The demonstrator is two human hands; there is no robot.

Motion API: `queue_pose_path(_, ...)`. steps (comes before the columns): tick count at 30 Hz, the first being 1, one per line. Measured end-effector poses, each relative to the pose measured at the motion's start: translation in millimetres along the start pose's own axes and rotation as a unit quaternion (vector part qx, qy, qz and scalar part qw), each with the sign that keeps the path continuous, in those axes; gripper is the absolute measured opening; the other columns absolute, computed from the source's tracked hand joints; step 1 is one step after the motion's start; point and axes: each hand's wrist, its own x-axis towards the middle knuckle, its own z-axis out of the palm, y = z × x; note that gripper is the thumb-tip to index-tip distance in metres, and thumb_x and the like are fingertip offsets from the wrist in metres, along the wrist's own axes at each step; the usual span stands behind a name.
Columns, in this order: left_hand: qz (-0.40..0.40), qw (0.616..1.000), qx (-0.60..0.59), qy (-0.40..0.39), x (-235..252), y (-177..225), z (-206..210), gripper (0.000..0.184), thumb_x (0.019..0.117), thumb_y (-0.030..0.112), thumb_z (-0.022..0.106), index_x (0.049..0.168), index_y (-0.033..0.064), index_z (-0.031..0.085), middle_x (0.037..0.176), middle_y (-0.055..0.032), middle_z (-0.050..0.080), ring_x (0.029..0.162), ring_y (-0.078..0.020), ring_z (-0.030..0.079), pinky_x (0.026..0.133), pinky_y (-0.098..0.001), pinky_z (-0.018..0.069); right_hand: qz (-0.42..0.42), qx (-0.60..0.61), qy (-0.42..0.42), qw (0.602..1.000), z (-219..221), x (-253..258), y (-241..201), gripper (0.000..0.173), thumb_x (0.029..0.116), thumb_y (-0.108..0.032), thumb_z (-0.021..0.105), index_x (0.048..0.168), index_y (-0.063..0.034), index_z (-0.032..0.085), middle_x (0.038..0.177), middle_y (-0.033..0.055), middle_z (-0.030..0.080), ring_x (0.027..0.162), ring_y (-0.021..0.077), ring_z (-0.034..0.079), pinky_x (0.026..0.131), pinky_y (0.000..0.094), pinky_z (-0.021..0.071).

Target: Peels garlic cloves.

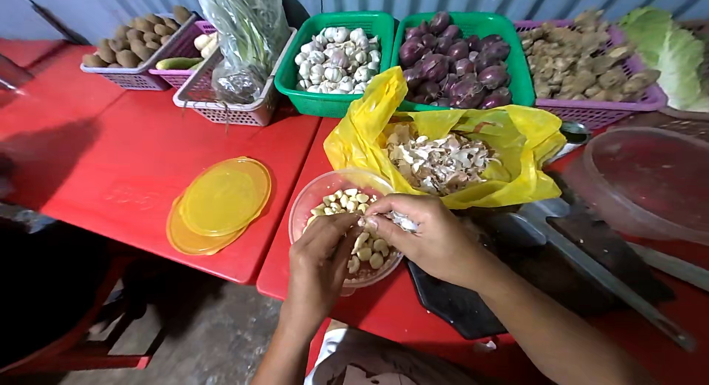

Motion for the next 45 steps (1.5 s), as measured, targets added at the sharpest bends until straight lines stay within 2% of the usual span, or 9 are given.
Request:
queue_pose_path(6,-0.029,0.999,-0.035,0.004,-3,-1,7,0.019,0.0972,0.013,0.068,0.104,-0.0036,0.072,0.09,-0.0039,0.07,0.072,0.0025,0.057,0.064,-0.0123,0.0475,0.054,0.042,-0.002,0.998,3,-1,-1,0.014,0.0987,-0.018,0.065,0.098,-0.0074,0.074,0.084,-0.0047,0.069,0.075,-0.0078,0.06,0.069,0.0083,0.0497)
queue_pose_path(11,-0.101,0.985,-0.141,0.01,-2,-2,10,0.026,0.0989,0.009,0.064,0.12,-0.0072,0.067,0.094,-0.0025,0.071,0.068,0.0018,0.06,0.06,-0.0139,0.0508,0.044,-0.034,0.022,0.998,13,-2,1,0.018,0.1006,-0.019,0.059,0.098,-0.0061,0.071,0.085,0.0007,0.068,0.079,-0.0011,0.062,0.074,0.0142,0.0503)
queue_pose_path(15,-0.181,0.948,-0.255,0.052,1,-6,8,0.016,0.0994,0.006,0.06,0.111,-0.0002,0.07,0.093,-0.0021,0.072,0.064,-0.0021,0.06,0.058,-0.0175,0.051,0.056,-0.073,-0.014,0.996,5,-2,0,0.02,0.1024,-0.022,0.057,0.1,-0.0066,0.07,0.088,0.0037,0.068,0.083,0.0052,0.063,0.077,0.021,0.0521)
queue_pose_path(19,-0.232,0.903,-0.361,0.033,2,-12,2,0.02,0.1016,0.006,0.055,0.116,0.0016,0.069,0.1,-0.0061,0.072,0.065,-0.0018,0.058,0.058,-0.017,0.0484,0.057,-0.118,0.002,0.991,-2,-1,-1,0.017,0.0988,-0.019,0.06,0.096,-0.0073,0.071,0.084,0.0038,0.068,0.078,0.007,0.063,0.071,0.0235,0.0519)
queue_pose_path(21,-0.217,0.904,-0.369,-0.005,1,-14,1,0.023,0.1027,0.008,0.055,0.119,0.0031,0.07,0.102,-0.0057,0.072,0.068,-0.0025,0.059,0.06,-0.0177,0.0491,0.046,-0.084,0.016,0.995,-3,0,1,0.013,0.0952,-0.017,0.062,0.095,-0.0092,0.073,0.082,-0.0007,0.068,0.076,-0.0003,0.062,0.068,0.0163,0.0506)
queue_pose_path(26,-0.104,0.97,-0.219,-0.014,0,-6,9,0.024,0.1015,0.006,0.058,0.123,-0.0033,0.067,0.102,0.0001,0.072,0.077,0.0002,0.063,0.068,-0.0159,0.0537,0.047,0.016,0.01,0.999,-1,-1,-3,0.015,0.0982,-0.017,0.064,0.098,-0.0084,0.076,0.086,-0.0041,0.07,0.078,-0.0072,0.062,0.071,0.0096,0.0507)
queue_pose_path(34,0.01,0.999,-0.037,-0.015,1,-6,1,0.016,0.0997,0.005,0.061,0.106,-0.0005,0.075,0.099,-0.0046,0.073,0.093,-0.0032,0.066,0.085,-0.019,0.0546,0.041,0.053,-0.018,0.998,-7,1,2,0.014,0.0977,-0.015,0.064,0.095,-0.0081,0.075,0.083,-0.0056,0.07,0.076,-0.0075,0.062,0.068,0.0094,0.0508)
queue_pose_path(39,0.019,0.999,-0.007,-0.039,3,-6,-7,0.02,0.0994,0.002,0.058,0.108,0.0013,0.077,0.103,-0.0064,0.073,0.099,-0.0062,0.067,0.09,-0.0202,0.0547,0.004,0.032,-0.01,0.999,-2,-1,4,0.015,0.0968,-0.013,0.062,0.093,-0.0063,0.076,0.085,-0.0033,0.069,0.079,-0.0063,0.061,0.069,0.0097,0.0499)
queue_pose_path(45,-0.005,0.994,-0.098,-0.045,1,-16,-2,0.02,0.1016,0.006,0.058,0.109,-0.0003,0.075,0.102,-0.0038,0.073,0.094,-0.0034,0.067,0.085,-0.0202,0.0559,0.016,0.075,0.025,0.997,8,1,6,0.011,0.0913,-0.007,0.062,0.084,-0.0053,0.071,0.074,-0.0047,0.064,0.066,-0.0075,0.056,0.06,0.009,0.0465)
